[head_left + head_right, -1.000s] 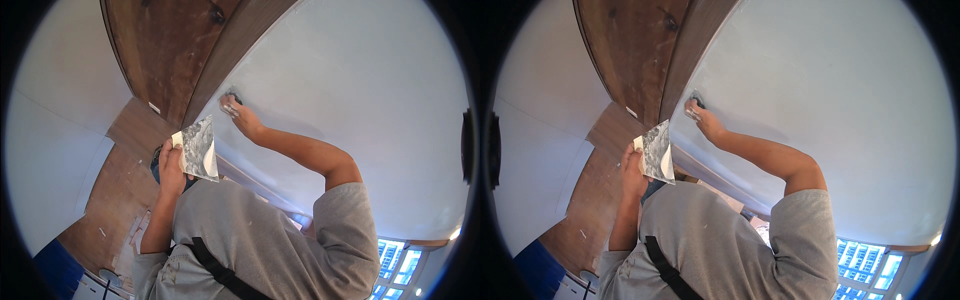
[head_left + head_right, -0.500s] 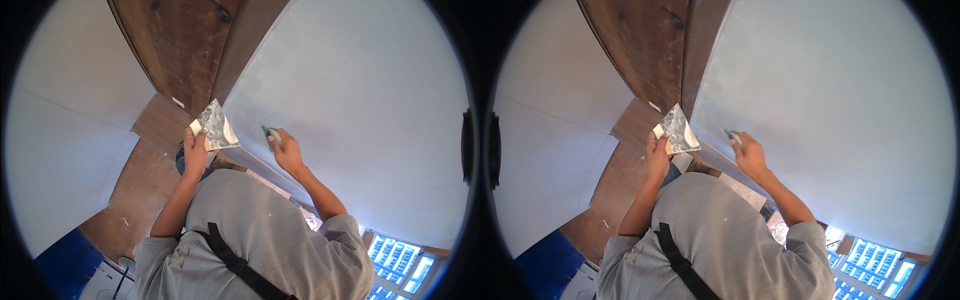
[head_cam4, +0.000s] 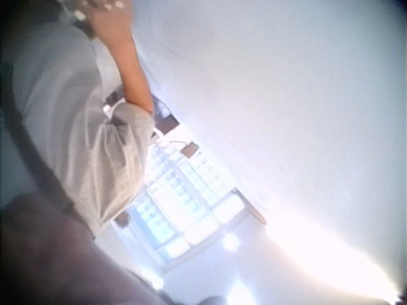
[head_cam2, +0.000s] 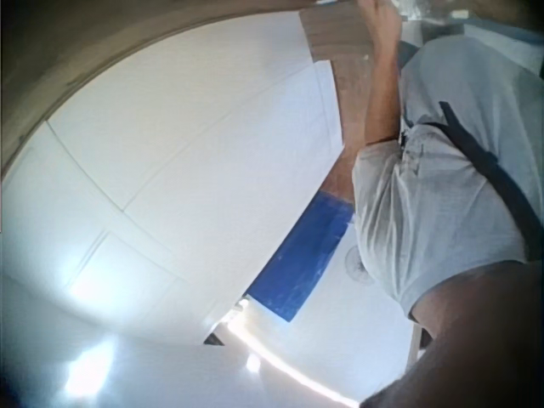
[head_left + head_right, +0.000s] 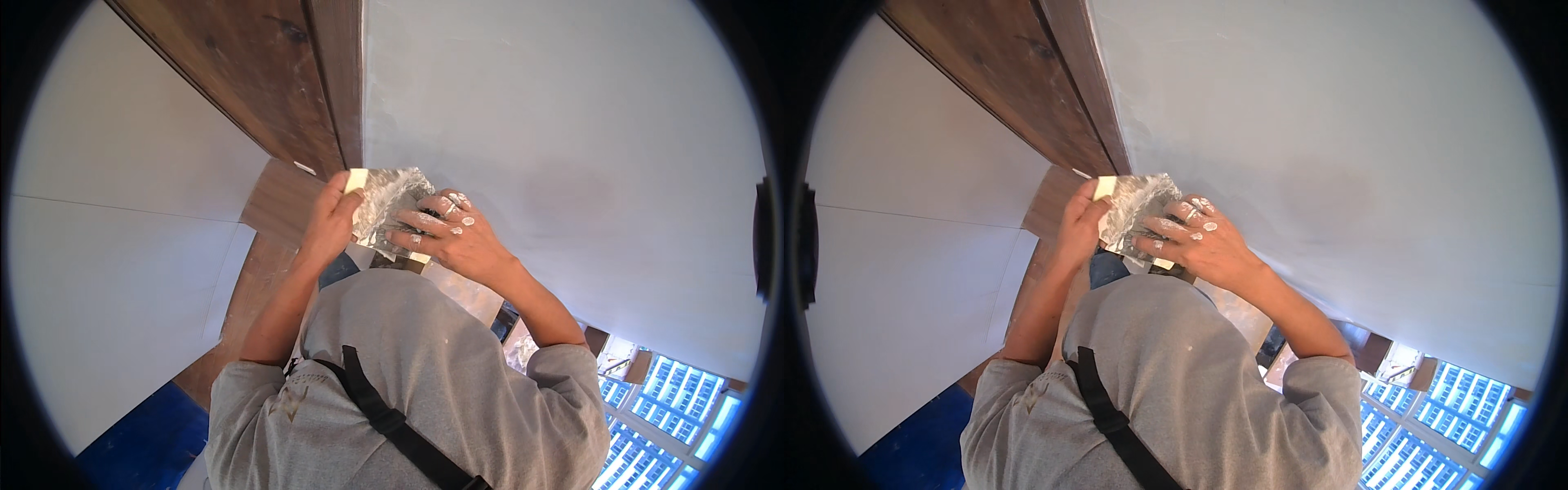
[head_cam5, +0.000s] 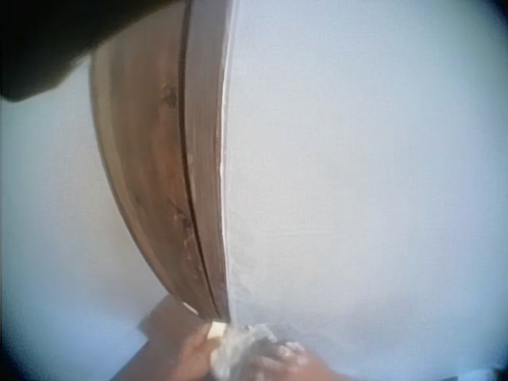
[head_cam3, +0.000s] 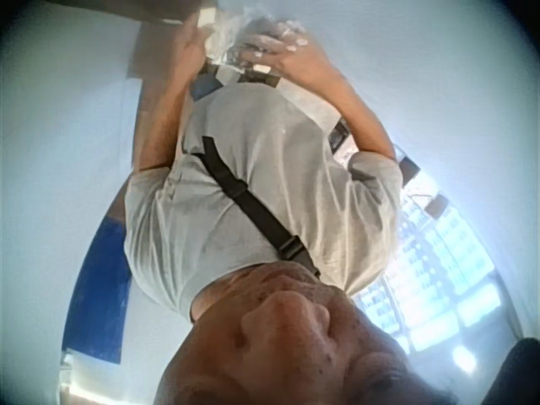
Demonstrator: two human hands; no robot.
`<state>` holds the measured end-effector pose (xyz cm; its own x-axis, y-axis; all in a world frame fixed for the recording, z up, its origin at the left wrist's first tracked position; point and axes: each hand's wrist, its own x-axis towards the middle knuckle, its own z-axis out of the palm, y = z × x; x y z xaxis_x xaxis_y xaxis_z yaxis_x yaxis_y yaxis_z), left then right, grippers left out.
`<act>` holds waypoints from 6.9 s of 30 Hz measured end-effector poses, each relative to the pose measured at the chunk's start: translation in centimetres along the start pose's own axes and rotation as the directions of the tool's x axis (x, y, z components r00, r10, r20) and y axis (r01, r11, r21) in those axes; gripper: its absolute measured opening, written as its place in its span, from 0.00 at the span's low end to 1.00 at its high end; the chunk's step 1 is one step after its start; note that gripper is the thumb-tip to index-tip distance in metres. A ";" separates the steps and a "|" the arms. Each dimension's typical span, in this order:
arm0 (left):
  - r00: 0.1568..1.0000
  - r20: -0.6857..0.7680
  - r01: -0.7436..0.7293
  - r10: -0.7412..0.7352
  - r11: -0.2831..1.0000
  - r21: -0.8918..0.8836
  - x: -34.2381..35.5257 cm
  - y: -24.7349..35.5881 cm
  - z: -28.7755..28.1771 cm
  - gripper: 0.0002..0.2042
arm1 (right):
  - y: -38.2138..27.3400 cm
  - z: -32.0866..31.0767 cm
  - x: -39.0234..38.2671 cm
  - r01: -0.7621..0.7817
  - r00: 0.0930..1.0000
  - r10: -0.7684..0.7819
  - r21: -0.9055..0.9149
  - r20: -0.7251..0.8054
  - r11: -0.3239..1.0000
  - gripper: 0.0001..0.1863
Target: The person applies plaster to a white wall using a putty knife, spreading and smoothing the material across the surface while holding another tool in the other hand.
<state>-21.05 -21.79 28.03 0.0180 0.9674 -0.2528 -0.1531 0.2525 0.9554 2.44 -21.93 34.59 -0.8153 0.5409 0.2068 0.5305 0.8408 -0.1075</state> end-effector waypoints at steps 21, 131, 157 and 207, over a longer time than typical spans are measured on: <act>0.416 -0.675 -0.877 0.609 0.465 -0.121 8.2 19.5 -8.6 0.20 | -4.6 14.2 -1.9 0.346 0.576 0.542 0.418 0.612 -0.840 0.21; 0.413 -0.625 -0.893 0.663 0.431 -0.133 19.2 20.8 -8.1 0.08 | 4.0 21.7 0.2 0.135 0.366 0.541 0.532 0.757 -0.836 0.08; 0.448 -0.610 -0.880 0.654 0.442 -0.173 18.6 20.7 -7.6 0.14 | 1.2 -13.2 12.6 0.565 0.804 0.506 -0.135 0.312 -0.814 0.16; 0.415 -0.670 -0.892 0.615 0.419 -0.168 18.5 21.0 -6.7 0.15 | 2.0 -15.8 7.0 0.566 0.818 0.559 -0.013 0.134 -0.824 0.35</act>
<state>-30.55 1.26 42.43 -0.7492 0.5421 0.3805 -0.2461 -0.7612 0.6000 1.48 -16.85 51.22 -0.4014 0.9157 -0.0217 -0.8956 -0.3874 0.2185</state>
